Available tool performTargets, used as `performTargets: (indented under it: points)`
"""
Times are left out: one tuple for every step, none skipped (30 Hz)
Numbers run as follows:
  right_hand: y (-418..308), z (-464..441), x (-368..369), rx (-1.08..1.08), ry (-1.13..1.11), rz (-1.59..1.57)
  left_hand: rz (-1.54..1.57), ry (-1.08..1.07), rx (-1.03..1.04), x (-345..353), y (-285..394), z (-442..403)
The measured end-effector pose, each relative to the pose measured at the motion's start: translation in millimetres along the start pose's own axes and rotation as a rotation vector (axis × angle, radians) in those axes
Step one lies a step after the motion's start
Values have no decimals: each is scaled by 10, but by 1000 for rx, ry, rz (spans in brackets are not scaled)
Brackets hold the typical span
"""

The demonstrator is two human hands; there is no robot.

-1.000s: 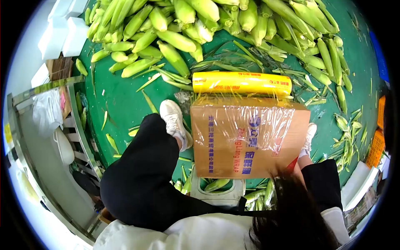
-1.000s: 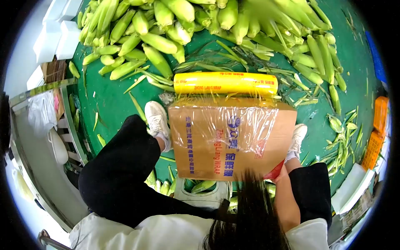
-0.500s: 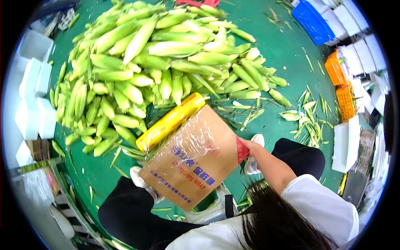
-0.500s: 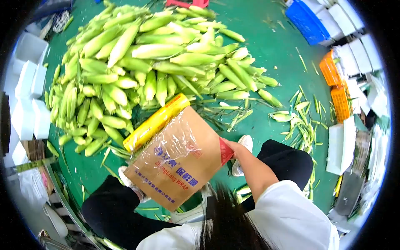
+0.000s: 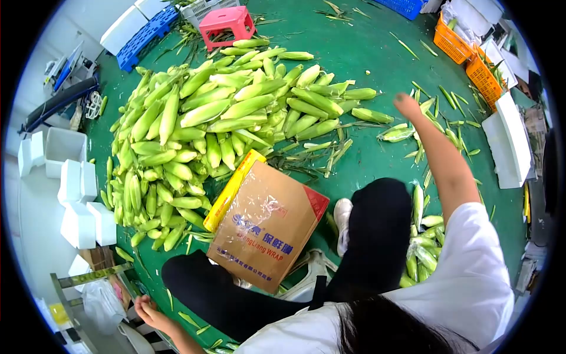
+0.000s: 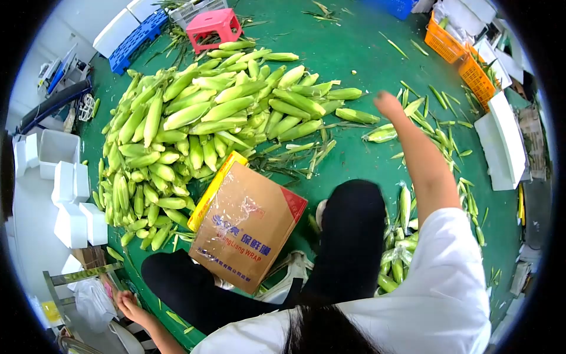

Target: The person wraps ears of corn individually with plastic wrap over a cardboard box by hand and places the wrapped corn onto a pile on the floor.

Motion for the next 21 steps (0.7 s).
performTargets:
  points:
    - [891,-132,376,182,-155,30,69,-18,10,315,541,117]
    - [1669,-169,815,155,-142,171,141,-36,20,697,1051,270]
    - [1969,60,1157,193,-243,234,-145,-247,83,1169,1449,372]
    - [1937,350,1331,301,-360,154,-209,-309,259,1658,1771,557]
    - [1843,376,1436,337,-329,151,-21,-402,202,2160,1894,806]
    - [1705,370,1557,373,-302,153,161,-518,81,2740,1752,1105]
    - [1584,307,1690,402,-282,154,-245,-661,415,3214,2029,1490]
    - [1421,110,1781,339,-222,193,-347,-688,600,3589,2066,1798]
    - [1296,-212,1905,269,-160,228,-448,-709,782,3938,1983,2095]
    - [1251,-513,2053,161,-88,259,-513,-841,840,4191,1766,2392]
    - [1235,-771,2186,54,-19,296,-573,-985,889,4333,1540,2681]
    - [1257,-957,2318,36,-42,288,-613,-1020,957,4338,1401,2897]
    - [1267,-1075,2389,19,-69,284,-648,-1062,1022,4279,1270,3105]
    - [1290,-1174,2527,149,-264,203,-673,-1099,1088,4259,1182,3263]
    - [1225,-1149,2634,287,-455,126,-681,-1122,1074,4248,1133,3325]
    - [850,-955,2534,72,-406,298,-692,-1145,1054,4209,1112,3374]
    - [890,-888,2613,-35,-444,329,-703,-1155,1035,4183,1101,3403]
    - [996,-894,2683,-153,-475,354,-697,-1202,1038,4155,1090,3456]
    - [961,-911,2764,-276,-497,373,-671,-1188,1069,4132,1085,3523]
    - [771,-765,2712,-402,-562,417,-647,-1173,1101,4100,1079,3622]
    - [647,-625,2682,-427,-619,374,-629,-1164,1134,4003,1083,3698]
Point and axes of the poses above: each hand's wrist, its own z-axis away from the middle knuckle, its own x-axis out of the palm, y = z × x, the point moved 7 cm from there along -z, towards the middle knuckle, and after that the axes turned 15 degrees about -z, right-handed, at the moved point
